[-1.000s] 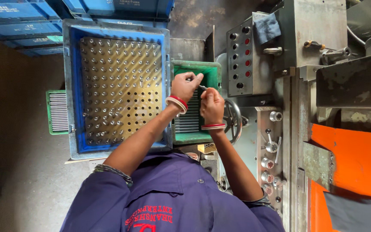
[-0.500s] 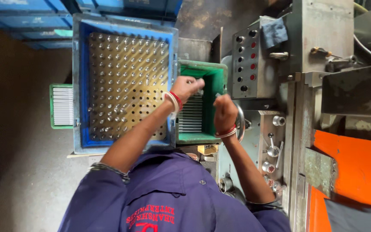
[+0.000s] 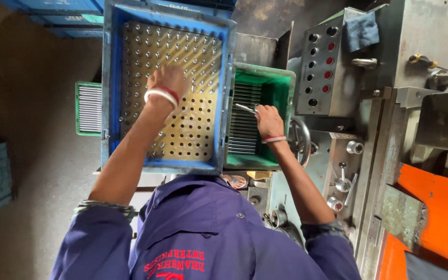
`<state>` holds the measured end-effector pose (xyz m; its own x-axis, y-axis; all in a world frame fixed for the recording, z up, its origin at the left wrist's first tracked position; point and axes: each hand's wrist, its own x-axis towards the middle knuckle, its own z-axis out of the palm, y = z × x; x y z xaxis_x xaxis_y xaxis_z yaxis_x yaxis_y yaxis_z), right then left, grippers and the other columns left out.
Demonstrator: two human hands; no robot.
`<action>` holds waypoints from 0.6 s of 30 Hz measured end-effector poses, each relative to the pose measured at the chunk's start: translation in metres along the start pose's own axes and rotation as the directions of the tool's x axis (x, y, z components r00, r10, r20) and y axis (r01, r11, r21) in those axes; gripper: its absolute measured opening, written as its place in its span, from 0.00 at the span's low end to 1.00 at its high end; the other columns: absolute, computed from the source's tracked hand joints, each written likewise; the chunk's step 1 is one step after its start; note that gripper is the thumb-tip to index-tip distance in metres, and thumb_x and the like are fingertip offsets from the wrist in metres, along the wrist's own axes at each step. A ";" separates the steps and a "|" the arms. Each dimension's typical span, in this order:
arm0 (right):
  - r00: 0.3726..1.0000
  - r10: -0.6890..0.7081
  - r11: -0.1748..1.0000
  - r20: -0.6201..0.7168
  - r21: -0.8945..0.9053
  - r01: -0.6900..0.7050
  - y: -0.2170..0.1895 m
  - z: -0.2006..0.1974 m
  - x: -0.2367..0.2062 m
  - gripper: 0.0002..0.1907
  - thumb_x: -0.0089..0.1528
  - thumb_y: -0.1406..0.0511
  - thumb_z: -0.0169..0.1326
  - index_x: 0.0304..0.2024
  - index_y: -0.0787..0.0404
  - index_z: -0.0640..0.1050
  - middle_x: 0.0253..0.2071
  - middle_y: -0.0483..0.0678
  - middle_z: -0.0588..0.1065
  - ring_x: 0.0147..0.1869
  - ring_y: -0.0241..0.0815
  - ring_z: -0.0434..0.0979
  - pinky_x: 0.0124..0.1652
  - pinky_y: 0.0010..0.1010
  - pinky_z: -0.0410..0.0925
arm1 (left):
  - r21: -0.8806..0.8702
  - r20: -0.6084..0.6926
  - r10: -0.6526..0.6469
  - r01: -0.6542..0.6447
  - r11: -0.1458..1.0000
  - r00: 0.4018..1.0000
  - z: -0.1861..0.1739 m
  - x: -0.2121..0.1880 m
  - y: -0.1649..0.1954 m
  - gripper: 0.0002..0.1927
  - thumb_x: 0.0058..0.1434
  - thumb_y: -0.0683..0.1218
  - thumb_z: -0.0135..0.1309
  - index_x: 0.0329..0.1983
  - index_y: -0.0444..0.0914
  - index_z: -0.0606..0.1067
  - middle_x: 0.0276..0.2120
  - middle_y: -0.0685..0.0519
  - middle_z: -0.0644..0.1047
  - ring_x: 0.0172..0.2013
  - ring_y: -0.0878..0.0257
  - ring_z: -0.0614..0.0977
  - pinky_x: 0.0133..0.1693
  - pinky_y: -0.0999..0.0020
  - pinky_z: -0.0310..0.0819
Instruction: The person repeatedly picks small metal rods from a green tray, inserts them into a machine, and pulls a lever to operate the machine. The processed rods are then collected and placed into a blue tray with a perforated metal insert.
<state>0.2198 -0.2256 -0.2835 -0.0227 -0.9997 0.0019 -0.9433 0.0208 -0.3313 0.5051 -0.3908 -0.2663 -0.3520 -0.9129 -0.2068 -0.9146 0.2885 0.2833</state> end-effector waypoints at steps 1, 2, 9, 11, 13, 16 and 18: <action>1.000 0.003 1.000 0.028 -0.029 -0.003 0.000 0.008 0.008 0.05 0.63 0.67 0.53 0.40 0.60 0.76 0.39 0.54 0.76 0.49 0.56 0.74 0.46 0.45 0.70 | 0.144 -0.049 0.032 -0.024 0.989 0.998 0.005 -0.005 -0.002 0.09 0.58 0.45 0.55 0.39 0.39 0.82 0.41 0.41 0.82 0.44 0.44 0.83 0.42 0.47 0.77; 0.999 -0.005 0.999 0.033 -0.054 0.007 -0.001 0.017 0.017 0.05 0.63 0.67 0.52 0.41 0.60 0.76 0.40 0.54 0.76 0.50 0.57 0.74 0.47 0.45 0.70 | 0.158 -0.045 0.035 -0.027 0.987 0.998 0.009 -0.008 -0.003 0.09 0.59 0.44 0.55 0.39 0.40 0.82 0.41 0.42 0.82 0.45 0.44 0.83 0.42 0.47 0.77; 0.995 -0.097 0.993 -0.007 -0.068 0.096 -0.008 0.031 0.036 0.09 0.58 0.70 0.49 0.38 0.60 0.79 0.43 0.62 0.77 0.49 0.62 0.76 0.47 0.45 0.71 | 0.264 0.190 -0.024 -0.027 0.964 0.982 0.013 -0.007 0.011 0.09 0.62 0.41 0.54 0.43 0.40 0.83 0.42 0.44 0.83 0.47 0.47 0.84 0.45 0.50 0.78; 0.990 -0.046 0.998 -0.135 0.030 0.050 -0.011 0.025 0.032 0.11 0.55 0.72 0.49 0.39 0.64 0.78 0.43 0.65 0.77 0.49 0.66 0.76 0.47 0.48 0.70 | 0.262 0.216 -0.029 -0.029 0.965 0.976 0.009 -0.006 0.011 0.10 0.63 0.41 0.54 0.44 0.40 0.83 0.42 0.44 0.83 0.48 0.47 0.84 0.45 0.50 0.78; 0.964 0.245 0.959 -0.099 0.171 -0.226 -0.014 0.022 0.031 0.11 0.59 0.74 0.48 0.43 0.71 0.77 0.41 0.67 0.77 0.49 0.71 0.76 0.49 0.53 0.69 | 0.207 0.244 -0.050 -0.001 0.978 0.969 0.009 -0.006 0.009 0.10 0.65 0.42 0.53 0.44 0.39 0.83 0.44 0.44 0.83 0.50 0.47 0.84 0.47 0.51 0.78; 0.734 0.675 0.711 0.074 0.202 -0.674 -0.017 0.022 0.035 0.13 0.59 0.72 0.48 0.44 0.72 0.78 0.44 0.73 0.76 0.53 0.71 0.77 0.51 0.51 0.71 | 0.137 0.167 -0.005 -0.018 0.990 0.986 0.006 -0.009 0.006 0.12 0.64 0.45 0.50 0.46 0.41 0.81 0.46 0.43 0.81 0.49 0.45 0.82 0.46 0.46 0.76; 0.679 0.715 0.655 0.166 0.180 -0.734 -0.016 0.025 0.038 0.13 0.59 0.70 0.49 0.42 0.73 0.79 0.44 0.74 0.76 0.53 0.71 0.76 0.51 0.51 0.71 | 0.207 0.187 -0.004 -0.035 0.978 0.982 -0.002 -0.012 0.003 0.13 0.68 0.47 0.48 0.48 0.39 0.80 0.45 0.42 0.81 0.47 0.47 0.83 0.49 0.43 0.75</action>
<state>0.2428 -0.2639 -0.3018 -0.6354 -0.6652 -0.3922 -0.5411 0.7458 -0.3884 0.5074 -0.3795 -0.2613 -0.3793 -0.8439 -0.3794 -0.9229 0.3742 0.0904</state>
